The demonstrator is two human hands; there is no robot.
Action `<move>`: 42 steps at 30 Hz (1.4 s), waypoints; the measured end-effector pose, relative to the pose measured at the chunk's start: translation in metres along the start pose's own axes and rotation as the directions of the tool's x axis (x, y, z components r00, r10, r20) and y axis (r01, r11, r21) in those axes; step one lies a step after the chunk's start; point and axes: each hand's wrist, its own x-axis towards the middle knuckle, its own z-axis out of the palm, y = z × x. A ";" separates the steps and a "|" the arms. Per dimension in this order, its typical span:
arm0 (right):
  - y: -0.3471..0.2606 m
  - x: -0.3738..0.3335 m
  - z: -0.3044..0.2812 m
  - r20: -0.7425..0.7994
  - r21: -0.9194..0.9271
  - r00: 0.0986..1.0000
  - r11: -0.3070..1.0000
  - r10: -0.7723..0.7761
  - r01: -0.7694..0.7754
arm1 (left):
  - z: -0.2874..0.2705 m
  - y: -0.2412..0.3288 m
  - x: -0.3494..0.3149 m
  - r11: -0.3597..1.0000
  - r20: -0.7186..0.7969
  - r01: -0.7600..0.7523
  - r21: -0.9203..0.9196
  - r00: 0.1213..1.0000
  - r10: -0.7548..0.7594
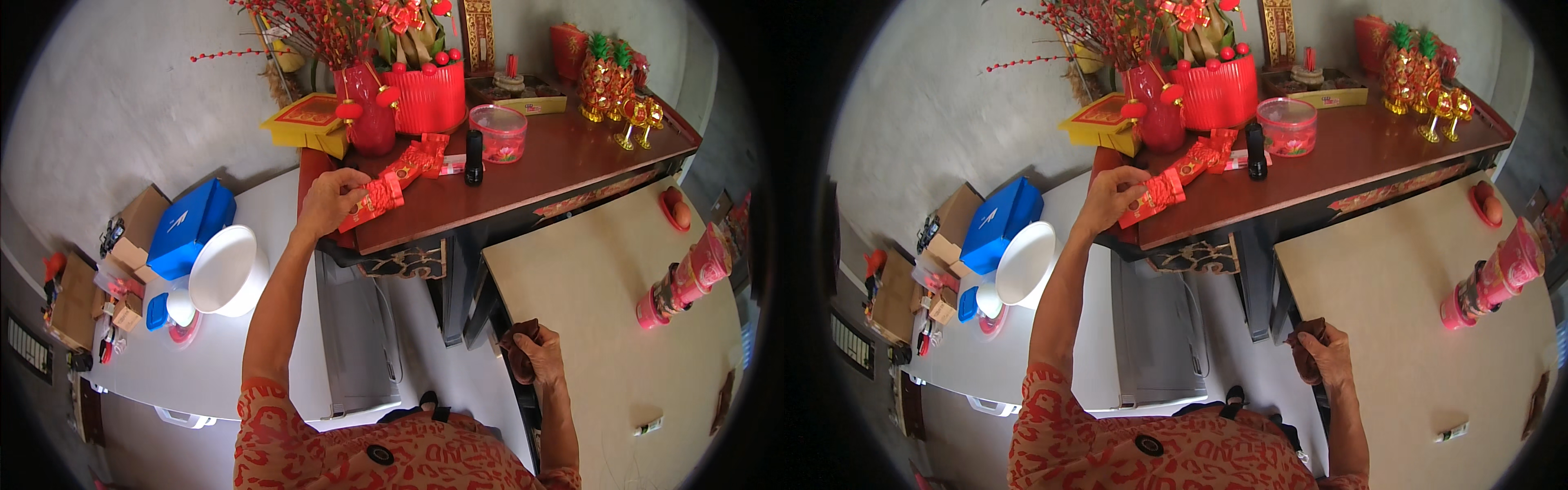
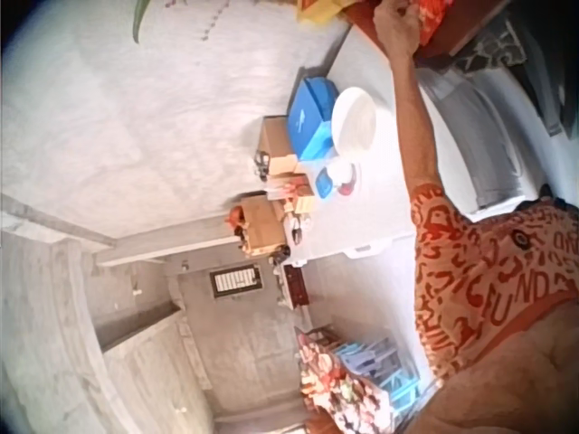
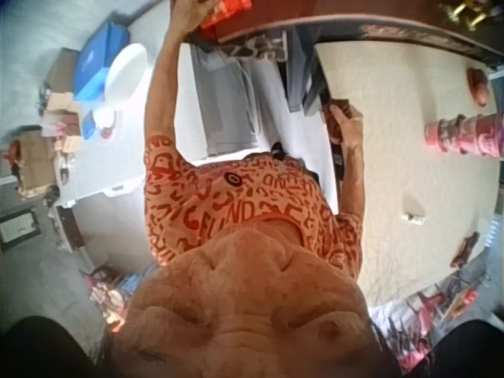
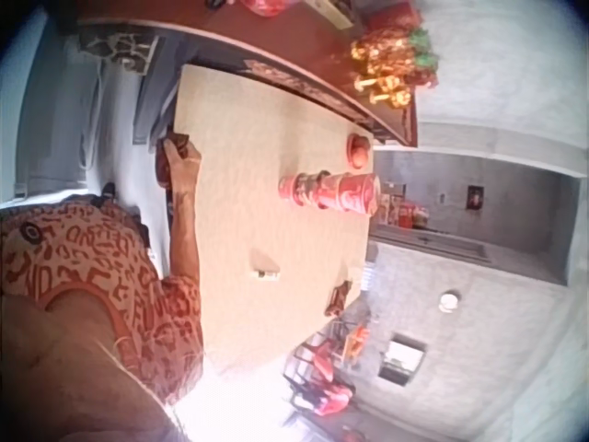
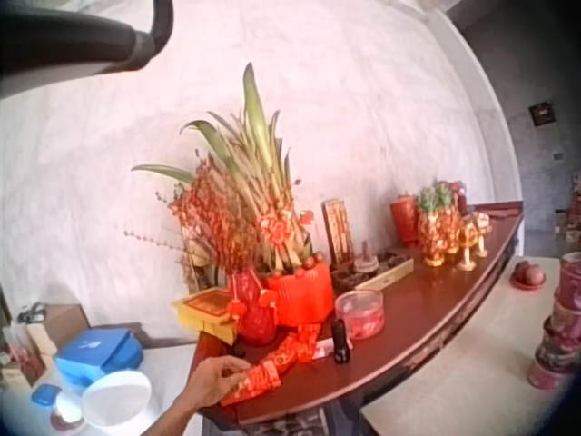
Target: The person wipes a clear plastic container with a brown cloth, then cleans a small pink tube, a black rectangular object, and a green round container. Finally, the person wipes a red paper packet. All items are handled individually and placed on a nearby table.
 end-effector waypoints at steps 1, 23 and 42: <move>0.001 -0.001 -0.002 0.002 0.010 1.000 1.000 0.008 -0.008 | -0.003 0.000 0.005 0.998 0.071 0.062 0.008 0.995 -0.063; 0.008 0.002 -0.011 -0.024 0.073 0.999 0.997 -0.036 0.038 | 0.050 -0.004 0.082 0.864 -0.086 0.113 0.491 0.993 -0.080; -0.051 -0.017 -0.043 -0.410 -0.185 0.800 0.899 -0.439 0.398 | 0.259 0.083 -0.129 0.584 0.513 0.510 -0.632 0.840 -0.178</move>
